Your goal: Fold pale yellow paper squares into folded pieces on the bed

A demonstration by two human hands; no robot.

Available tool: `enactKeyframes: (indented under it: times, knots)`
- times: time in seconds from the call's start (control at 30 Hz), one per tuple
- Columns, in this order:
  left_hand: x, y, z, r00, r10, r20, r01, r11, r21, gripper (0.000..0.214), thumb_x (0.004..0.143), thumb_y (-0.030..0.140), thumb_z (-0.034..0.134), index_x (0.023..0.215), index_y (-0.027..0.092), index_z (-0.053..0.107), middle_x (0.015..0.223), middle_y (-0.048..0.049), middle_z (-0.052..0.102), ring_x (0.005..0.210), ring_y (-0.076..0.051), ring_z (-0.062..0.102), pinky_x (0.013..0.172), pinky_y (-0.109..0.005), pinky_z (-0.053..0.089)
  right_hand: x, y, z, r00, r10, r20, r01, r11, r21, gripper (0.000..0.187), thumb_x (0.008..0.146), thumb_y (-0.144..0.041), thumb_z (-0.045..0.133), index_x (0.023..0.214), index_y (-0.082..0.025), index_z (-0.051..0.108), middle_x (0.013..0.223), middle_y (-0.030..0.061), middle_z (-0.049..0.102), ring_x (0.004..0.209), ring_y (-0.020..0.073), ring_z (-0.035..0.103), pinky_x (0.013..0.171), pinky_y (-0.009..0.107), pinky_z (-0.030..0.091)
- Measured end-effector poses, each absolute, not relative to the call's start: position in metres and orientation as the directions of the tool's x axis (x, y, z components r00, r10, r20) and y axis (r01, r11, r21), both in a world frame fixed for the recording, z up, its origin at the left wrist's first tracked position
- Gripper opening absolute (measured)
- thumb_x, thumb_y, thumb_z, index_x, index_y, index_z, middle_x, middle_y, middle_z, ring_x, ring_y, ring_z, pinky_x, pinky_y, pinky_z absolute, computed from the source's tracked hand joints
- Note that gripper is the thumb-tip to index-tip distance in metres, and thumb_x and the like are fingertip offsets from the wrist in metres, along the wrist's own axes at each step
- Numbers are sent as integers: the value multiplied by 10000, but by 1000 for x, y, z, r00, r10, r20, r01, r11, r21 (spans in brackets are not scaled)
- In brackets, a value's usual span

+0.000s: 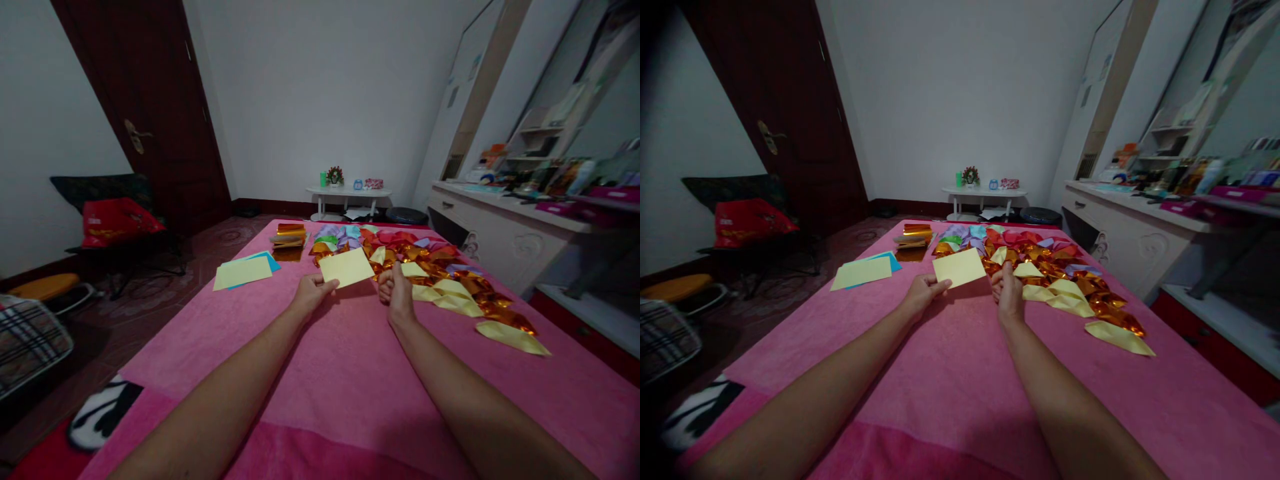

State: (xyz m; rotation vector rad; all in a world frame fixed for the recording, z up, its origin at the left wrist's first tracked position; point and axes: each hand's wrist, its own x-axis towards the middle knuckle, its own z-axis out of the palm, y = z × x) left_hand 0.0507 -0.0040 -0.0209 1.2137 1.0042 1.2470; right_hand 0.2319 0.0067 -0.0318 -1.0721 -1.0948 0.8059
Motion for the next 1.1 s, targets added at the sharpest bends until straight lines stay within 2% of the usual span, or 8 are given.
enactKeyframes:
  times: [0.17,0.33,0.43,0.53,0.63,0.73,0.93,1.1]
  knots:
    - [51,-2,-22,76,991,109,-187,-93,978,388,518,411,811,489,107,572,421,8,504,368,-42,363,381,-194,218,220,-1,-33,105,953,284,33,282,-959,447,737,-585,577,536,-195,489,381,-65,366,336,70,300,345,214,224]
    - [51,2,-24,-78,984,159,-302,-175,937,437,598,483,755,517,138,499,442,55,442,400,-36,352,412,-187,259,209,-5,-31,-25,967,253,60,254,-965,371,736,-449,600,497,-169,556,335,-63,364,322,66,296,362,216,236]
    - [54,0,-24,-104,981,167,-350,-193,917,408,628,497,734,593,135,549,500,38,509,437,-53,412,453,-200,324,203,-6,-32,-72,967,243,47,247,-968,365,763,-453,569,548,-159,587,347,-60,393,316,63,303,360,212,223]
    - [62,-4,-24,-53,985,165,-359,-173,917,384,561,422,803,709,104,645,625,-28,627,541,-104,527,530,-230,395,198,-7,-34,-77,966,247,12,249,-968,396,802,-498,521,591,-166,571,365,-68,391,318,59,297,355,207,200]
    - [68,-6,-25,-22,987,161,-357,-158,920,426,504,358,841,789,79,689,717,-72,676,621,-150,579,579,-255,422,198,-8,-35,-76,966,249,-22,248,-969,411,821,-505,499,582,-173,538,366,-77,358,320,55,276,352,203,183]
    - [65,-3,-26,-94,983,158,-362,-181,914,370,538,372,822,719,83,678,649,-42,652,565,-117,539,541,-232,383,200,-9,-34,-68,966,249,-40,247,-968,403,825,-483,508,570,-171,531,365,-79,344,325,52,269,353,201,176]
    - [52,3,-28,-201,963,180,-378,-246,892,377,619,402,771,525,126,532,454,65,449,433,-38,355,453,-195,261,200,-11,-31,-63,962,267,-55,263,-963,387,812,-451,548,554,-162,548,364,-71,362,326,48,276,352,201,174]
    - [58,-1,-27,-111,977,184,-405,-213,889,358,639,435,753,590,121,586,549,21,547,485,-50,434,489,-193,319,200,-12,-29,-1,957,289,-75,288,-955,364,783,-499,580,604,-185,536,391,-78,379,324,59,274,336,212,184]
